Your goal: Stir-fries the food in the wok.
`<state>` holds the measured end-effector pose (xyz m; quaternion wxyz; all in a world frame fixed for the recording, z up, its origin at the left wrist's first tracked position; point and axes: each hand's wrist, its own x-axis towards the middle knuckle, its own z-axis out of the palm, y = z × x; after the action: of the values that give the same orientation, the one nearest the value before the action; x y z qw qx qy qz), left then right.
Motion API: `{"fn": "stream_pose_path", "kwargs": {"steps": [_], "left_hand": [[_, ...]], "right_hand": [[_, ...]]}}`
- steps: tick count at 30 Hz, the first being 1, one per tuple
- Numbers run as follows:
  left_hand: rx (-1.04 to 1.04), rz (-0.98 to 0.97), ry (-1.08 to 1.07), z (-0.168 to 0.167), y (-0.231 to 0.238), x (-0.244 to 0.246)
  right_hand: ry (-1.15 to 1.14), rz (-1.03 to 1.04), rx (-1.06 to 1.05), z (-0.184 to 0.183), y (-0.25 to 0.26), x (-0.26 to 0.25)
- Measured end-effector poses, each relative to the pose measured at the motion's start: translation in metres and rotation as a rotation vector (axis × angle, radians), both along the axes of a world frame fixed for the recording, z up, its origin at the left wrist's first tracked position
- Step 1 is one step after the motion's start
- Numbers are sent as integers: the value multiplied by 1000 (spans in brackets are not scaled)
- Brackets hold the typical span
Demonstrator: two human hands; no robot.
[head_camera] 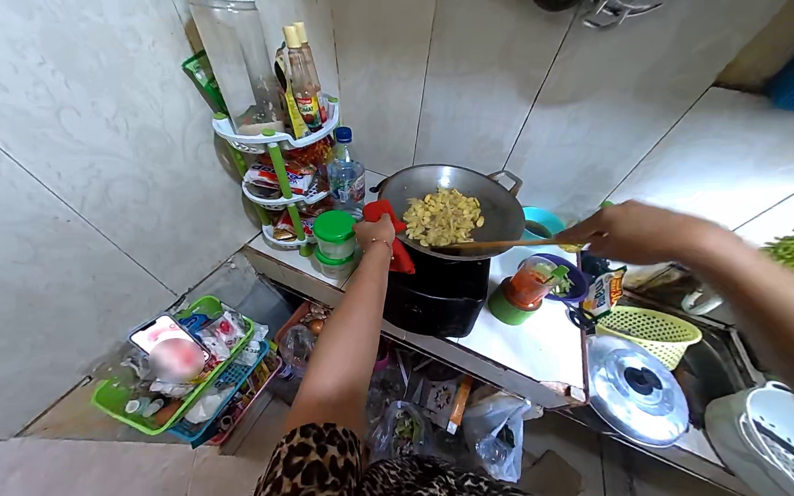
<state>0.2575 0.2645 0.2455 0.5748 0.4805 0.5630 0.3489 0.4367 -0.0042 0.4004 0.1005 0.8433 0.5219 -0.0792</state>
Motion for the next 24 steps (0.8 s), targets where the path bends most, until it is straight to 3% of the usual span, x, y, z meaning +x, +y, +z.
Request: {"fn": "stream_pose_path", "kwargs": {"steps": [4, 6, 10, 13, 17, 20, 24], "left_hand": [[73, -42, 162, 5, -3, -2], [89, -33, 164, 5, -4, -3], [97, -8, 128, 3, -2, -4], [96, 1, 90, 1, 1, -5], [111, 9, 69, -1, 0, -4], [114, 6, 57, -1, 1, -5], [108, -5, 10, 0, 1, -9]], "right_hand": [[95, -78, 92, -80, 30, -21], [173, -155, 171, -97, 42, -17], [282, -169, 329, -85, 42, 13], [222, -187, 275, -69, 45, 21], [167, -161, 221, -87, 55, 13], [190, -67, 141, -59, 53, 19], [155, -92, -20, 36, 33, -6]]}}
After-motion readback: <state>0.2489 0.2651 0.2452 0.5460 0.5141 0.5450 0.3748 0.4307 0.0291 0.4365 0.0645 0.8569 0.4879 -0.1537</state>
